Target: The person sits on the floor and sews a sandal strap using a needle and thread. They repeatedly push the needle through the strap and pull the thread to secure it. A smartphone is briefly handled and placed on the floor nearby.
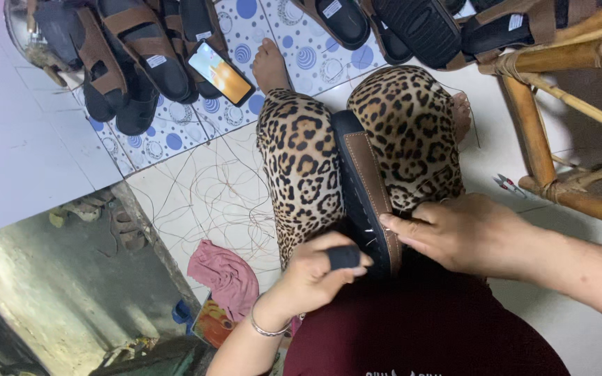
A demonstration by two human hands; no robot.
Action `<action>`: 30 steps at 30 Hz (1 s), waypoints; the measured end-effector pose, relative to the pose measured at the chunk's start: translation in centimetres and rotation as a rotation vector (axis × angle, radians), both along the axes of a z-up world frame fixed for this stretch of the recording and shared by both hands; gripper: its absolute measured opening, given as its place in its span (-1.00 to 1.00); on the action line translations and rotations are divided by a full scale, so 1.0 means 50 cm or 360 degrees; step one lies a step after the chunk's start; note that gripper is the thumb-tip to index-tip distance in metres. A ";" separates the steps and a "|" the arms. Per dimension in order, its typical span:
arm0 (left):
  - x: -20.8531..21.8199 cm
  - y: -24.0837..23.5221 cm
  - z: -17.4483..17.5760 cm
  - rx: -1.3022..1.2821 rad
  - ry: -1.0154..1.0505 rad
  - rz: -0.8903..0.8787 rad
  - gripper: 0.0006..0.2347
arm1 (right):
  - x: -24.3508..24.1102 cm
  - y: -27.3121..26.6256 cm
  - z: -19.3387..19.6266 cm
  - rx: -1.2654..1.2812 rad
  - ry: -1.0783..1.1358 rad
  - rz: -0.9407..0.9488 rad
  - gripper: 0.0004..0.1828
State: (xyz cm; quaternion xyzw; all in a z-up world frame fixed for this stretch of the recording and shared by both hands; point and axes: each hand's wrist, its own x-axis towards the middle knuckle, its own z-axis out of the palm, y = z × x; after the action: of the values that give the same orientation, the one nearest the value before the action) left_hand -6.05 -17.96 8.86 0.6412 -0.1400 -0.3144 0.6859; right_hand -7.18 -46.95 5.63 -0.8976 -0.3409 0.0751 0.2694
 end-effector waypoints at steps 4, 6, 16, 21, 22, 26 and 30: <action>-0.018 -0.004 -0.016 0.0128 -0.0318 -0.0261 -0.89 | 0.007 -0.009 -0.003 -0.0372 0.0212 0.0164 -0.32; -0.028 -0.007 -0.024 0.0109 -0.0291 -0.0282 -0.88 | 0.009 -0.008 0.004 -0.0487 0.0276 0.0265 -0.30; -0.055 -0.035 -0.035 -0.0050 -0.0148 0.0004 -0.92 | 0.041 0.072 0.040 -0.0176 0.0607 0.0022 -0.66; -0.061 -0.023 -0.029 -0.0011 -0.0094 0.0124 -0.89 | 0.045 0.067 0.023 -0.0013 0.0633 -0.0062 -0.71; -0.056 -0.018 -0.027 0.0064 0.0010 0.0320 -0.90 | 0.041 0.057 0.019 0.0079 0.0543 -0.0069 -0.70; -0.025 -0.020 -0.025 0.0725 0.0090 0.0395 -0.68 | 0.033 0.055 0.027 0.0257 -0.0054 -0.0157 -0.71; -0.024 -0.012 0.001 0.0374 -0.0107 0.0049 -0.63 | 0.068 0.015 0.090 -0.0207 0.0021 0.0120 -0.49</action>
State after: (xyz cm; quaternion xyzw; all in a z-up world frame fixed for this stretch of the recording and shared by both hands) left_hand -7.26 -18.57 8.90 0.7294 -0.1151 -0.2964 0.6057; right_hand -3.78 -46.21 10.11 -0.8992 -0.3670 0.1130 0.2097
